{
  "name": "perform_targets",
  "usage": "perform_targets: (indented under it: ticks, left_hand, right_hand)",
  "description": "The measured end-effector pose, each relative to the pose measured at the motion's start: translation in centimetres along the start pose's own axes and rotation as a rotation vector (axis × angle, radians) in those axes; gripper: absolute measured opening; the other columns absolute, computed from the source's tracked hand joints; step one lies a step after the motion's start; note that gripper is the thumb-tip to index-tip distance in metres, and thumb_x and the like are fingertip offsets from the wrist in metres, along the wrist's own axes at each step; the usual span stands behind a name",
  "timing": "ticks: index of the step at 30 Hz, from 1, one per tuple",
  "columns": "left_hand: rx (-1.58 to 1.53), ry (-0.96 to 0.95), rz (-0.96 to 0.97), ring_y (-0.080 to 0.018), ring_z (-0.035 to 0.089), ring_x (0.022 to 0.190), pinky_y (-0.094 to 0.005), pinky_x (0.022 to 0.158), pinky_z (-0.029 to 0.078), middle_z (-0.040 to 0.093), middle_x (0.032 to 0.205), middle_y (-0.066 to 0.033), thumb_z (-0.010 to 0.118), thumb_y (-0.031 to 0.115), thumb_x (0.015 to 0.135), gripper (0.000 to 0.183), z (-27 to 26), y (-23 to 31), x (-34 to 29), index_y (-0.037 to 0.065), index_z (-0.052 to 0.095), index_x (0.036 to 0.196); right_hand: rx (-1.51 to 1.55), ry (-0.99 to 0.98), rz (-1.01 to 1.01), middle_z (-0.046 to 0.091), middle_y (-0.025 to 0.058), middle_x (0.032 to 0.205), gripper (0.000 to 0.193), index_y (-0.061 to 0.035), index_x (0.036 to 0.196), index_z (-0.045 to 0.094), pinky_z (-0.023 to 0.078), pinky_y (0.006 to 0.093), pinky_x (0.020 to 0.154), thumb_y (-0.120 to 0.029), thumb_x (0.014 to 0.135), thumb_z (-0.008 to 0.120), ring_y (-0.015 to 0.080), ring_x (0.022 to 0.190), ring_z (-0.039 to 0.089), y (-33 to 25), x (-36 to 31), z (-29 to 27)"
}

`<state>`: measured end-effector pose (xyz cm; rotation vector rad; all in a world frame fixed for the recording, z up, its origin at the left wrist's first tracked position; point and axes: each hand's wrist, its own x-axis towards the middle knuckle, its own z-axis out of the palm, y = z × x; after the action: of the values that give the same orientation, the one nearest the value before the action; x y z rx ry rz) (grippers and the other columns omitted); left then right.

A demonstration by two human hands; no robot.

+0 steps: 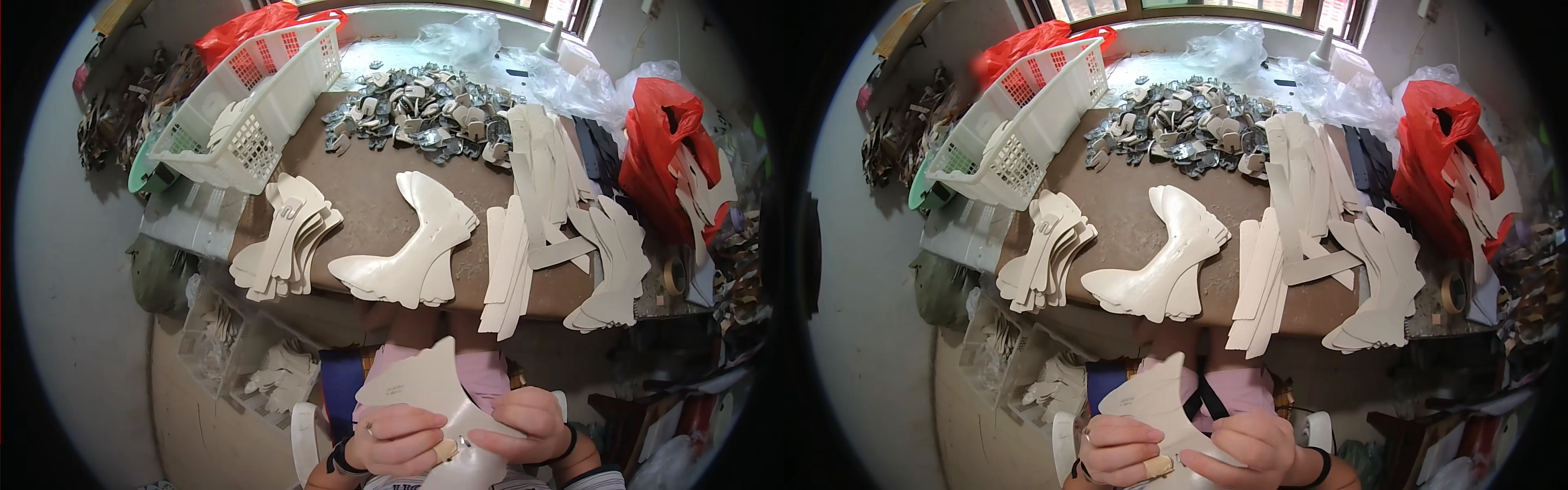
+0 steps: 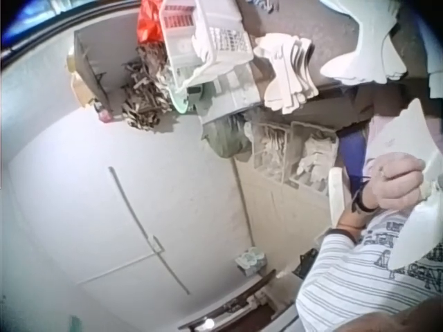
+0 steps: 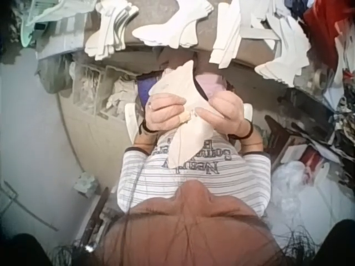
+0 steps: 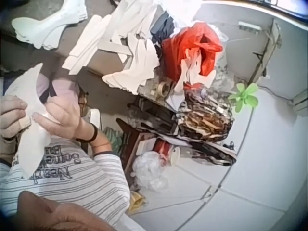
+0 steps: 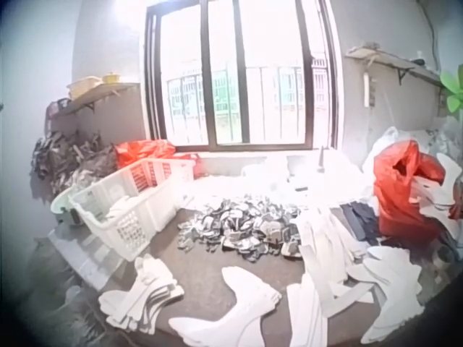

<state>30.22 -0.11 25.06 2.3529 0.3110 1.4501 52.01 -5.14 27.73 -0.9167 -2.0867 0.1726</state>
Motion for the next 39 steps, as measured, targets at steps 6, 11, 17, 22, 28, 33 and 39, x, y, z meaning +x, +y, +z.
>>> perform_targets:
  ticks: [6, 11, 17, 22, 28, 33, 39]
  left_hand:
    - [-0.388, 0.024, -0.184, -0.0305, 0.065, 0.095, -0.0345, 0.071, 0.058, 0.062, 0.103, -0.0127, 0.072, -0.002, 0.069, 0.027, 0.8, -1.1, -1.1, 0.0, 0.063, 0.095]
    - [-0.433, 0.102, -0.135, -0.0302, 0.067, 0.088, -0.0338, 0.071, 0.059, 0.062, 0.1, -0.0122, 0.072, 0.0, 0.072, 0.023, 1.0, -1.2, -1.4, 0.0, 0.066, 0.094]
    - [-0.289, 0.064, -0.147, -0.0299, 0.067, 0.083, -0.0342, 0.069, 0.058, 0.063, 0.1, -0.0124, 0.07, 0.002, 0.074, 0.021, 0.5, -0.9, -1.8, -0.002, 0.065, 0.094]
    - [-0.26, -0.037, -0.354, -0.0286, 0.068, 0.082, -0.0332, 0.067, 0.056, 0.066, 0.101, -0.0139, 0.071, 0.005, 0.072, 0.026, 0.2, -0.4, -0.4, -0.001, 0.065, 0.097]
    - [0.169, 0.35, -0.804, -0.0154, 0.058, 0.065, -0.0301, 0.06, 0.045, 0.062, 0.077, -0.0068, 0.056, 0.003, 0.085, 0.009, -3.5, -5.6, 1.4, 0.001, 0.062, 0.092]
    - [0.41, 0.442, -1.005, -0.0135, 0.055, 0.063, -0.0281, 0.059, 0.044, 0.06, 0.069, -0.0061, 0.063, 0.006, 0.085, 0.019, -12.1, -15.0, 3.4, -0.002, 0.06, 0.101]
    - [0.422, 0.312, -1.026, -0.0146, 0.055, 0.073, -0.0279, 0.067, 0.045, 0.057, 0.081, -0.0062, 0.07, 0.0, 0.076, 0.064, -10.7, -21.1, 2.1, 0.0, 0.043, 0.135]
  right_hand:
    - [0.016, -0.01, 0.129, 0.062, 0.0055, 0.091, 0.026, -0.0059, 0.094, 0.069, 0.052, 0.0312, 0.067, -0.013, 0.068, 0.072, 0.0209, 0.083, 0.063, -1.0, 0.1, -0.1]
    - [0.253, -0.002, 0.214, 0.066, 0.0084, 0.089, 0.027, -0.0031, 0.093, 0.069, 0.053, 0.0328, 0.071, -0.016, 0.07, 0.073, 0.0245, 0.082, 0.066, -0.5, -0.7, 0.8]
    - [0.278, 0.019, 0.211, 0.066, 0.0101, 0.087, 0.028, -0.0014, 0.095, 0.069, 0.053, 0.034, 0.068, -0.018, 0.072, 0.072, 0.0263, 0.08, 0.066, -0.8, -0.7, 1.3]
    - [0.2, 0.079, 0.191, 0.066, 0.0107, 0.086, 0.027, -0.0013, 0.094, 0.069, 0.053, 0.0343, 0.065, -0.014, 0.071, 0.073, 0.0259, 0.075, 0.065, -0.7, -0.6, 2.1]
    - [0.305, 0.102, 0.629, 0.06, 0.0104, 0.089, 0.028, -0.001, 0.1, 0.066, 0.051, 0.03, 0.062, -0.004, 0.073, 0.073, 0.0202, 0.072, 0.061, 2.3, 2.3, 2.7]
    - [0.008, 0.118, 0.683, 0.06, 0.013, 0.089, 0.022, -0.0015, 0.099, 0.064, 0.052, 0.0321, 0.061, -0.004, 0.078, 0.069, 0.0241, 0.071, 0.063, 11.0, 3.9, 1.0]
    - [-0.367, 0.176, 0.549, 0.058, 0.0112, 0.089, 0.021, -0.0067, 0.098, 0.065, 0.051, 0.0397, 0.07, -0.002, 0.078, 0.063, 0.0292, 0.079, 0.062, 24.3, 7.6, -0.8]
